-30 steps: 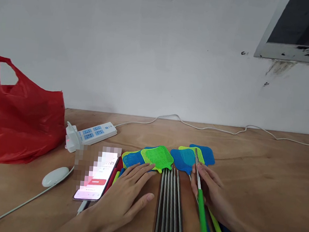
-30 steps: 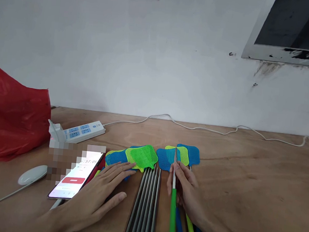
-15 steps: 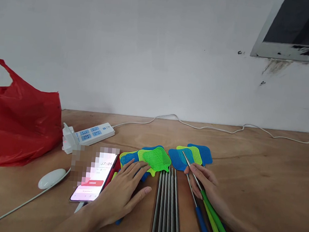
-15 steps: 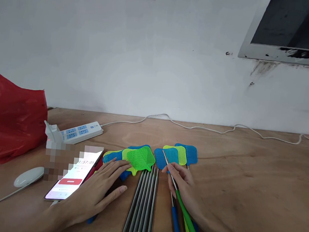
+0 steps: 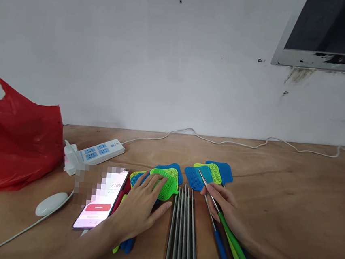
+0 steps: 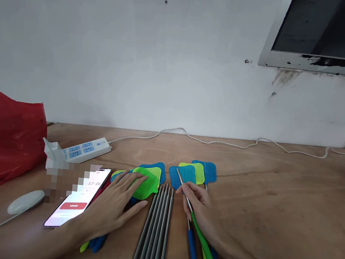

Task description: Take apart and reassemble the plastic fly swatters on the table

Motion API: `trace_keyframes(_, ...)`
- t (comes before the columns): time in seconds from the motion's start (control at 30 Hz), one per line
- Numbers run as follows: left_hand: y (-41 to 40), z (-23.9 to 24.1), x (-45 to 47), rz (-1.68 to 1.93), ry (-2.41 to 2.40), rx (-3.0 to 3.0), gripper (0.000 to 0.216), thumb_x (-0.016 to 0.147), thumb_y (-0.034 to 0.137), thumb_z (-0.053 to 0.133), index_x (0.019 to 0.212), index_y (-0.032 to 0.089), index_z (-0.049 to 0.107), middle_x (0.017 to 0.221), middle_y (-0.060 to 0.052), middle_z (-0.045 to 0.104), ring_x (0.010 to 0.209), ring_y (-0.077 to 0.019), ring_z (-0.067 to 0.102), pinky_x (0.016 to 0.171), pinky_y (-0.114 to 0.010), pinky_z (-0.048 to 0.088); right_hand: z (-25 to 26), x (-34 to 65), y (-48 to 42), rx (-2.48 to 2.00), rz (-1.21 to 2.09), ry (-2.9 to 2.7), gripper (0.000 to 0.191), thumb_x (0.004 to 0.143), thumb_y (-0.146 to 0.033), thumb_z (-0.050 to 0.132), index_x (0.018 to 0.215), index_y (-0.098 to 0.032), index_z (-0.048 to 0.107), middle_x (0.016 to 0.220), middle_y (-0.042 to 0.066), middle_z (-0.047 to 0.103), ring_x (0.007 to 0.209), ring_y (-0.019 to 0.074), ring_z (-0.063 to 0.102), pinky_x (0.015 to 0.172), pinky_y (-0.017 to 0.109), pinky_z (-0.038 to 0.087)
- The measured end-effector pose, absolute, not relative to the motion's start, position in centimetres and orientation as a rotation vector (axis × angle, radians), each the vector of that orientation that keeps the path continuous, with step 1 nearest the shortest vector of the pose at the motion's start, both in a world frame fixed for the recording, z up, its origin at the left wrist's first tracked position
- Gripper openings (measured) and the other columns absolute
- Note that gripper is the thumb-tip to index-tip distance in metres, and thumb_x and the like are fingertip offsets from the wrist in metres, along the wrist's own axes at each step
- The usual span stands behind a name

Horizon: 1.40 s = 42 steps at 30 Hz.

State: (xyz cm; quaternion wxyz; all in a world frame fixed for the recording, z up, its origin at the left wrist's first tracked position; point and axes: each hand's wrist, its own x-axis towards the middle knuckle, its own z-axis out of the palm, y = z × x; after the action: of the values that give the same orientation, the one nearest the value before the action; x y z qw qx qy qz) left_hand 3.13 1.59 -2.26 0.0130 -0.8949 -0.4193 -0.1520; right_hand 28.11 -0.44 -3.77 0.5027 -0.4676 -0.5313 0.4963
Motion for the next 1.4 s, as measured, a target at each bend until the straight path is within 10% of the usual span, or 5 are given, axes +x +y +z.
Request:
trace_keyframes(1.03,1.0,-2.9,1.7,-0.711,-1.414,-2.690,0.049,0.078,0.037,0.068,0.123,0.023,0.056,0.134,-0.014,0.059,0.120,-0.0392,0.056,0.099,-0.059,0.043,-4.0,27.9,-0.8,-1.197,1.215,-1.396,0.046,0.089,-0.061,0.055,0.078,-0.019,0.068,0.035,-0.009,0.041,0.032,0.0084,0.030,0.043,0.025,0.027)
trace_keyframes(1.4,0.6,-2.2,1.9,-1.273,-1.502,-2.813,0.035,0.083,0.033,0.071,0.114,0.028,0.054,0.134,-0.008,0.054,0.125,-0.0316,0.051,0.099,-0.050,0.046,-4.7,27.8,-2.2,-1.196,1.496,-1.537,0.045,0.082,-0.057,0.064,0.108,-0.020,0.065,0.035,-0.011,0.047,0.027,0.0076,0.033,0.036,0.020,0.021)
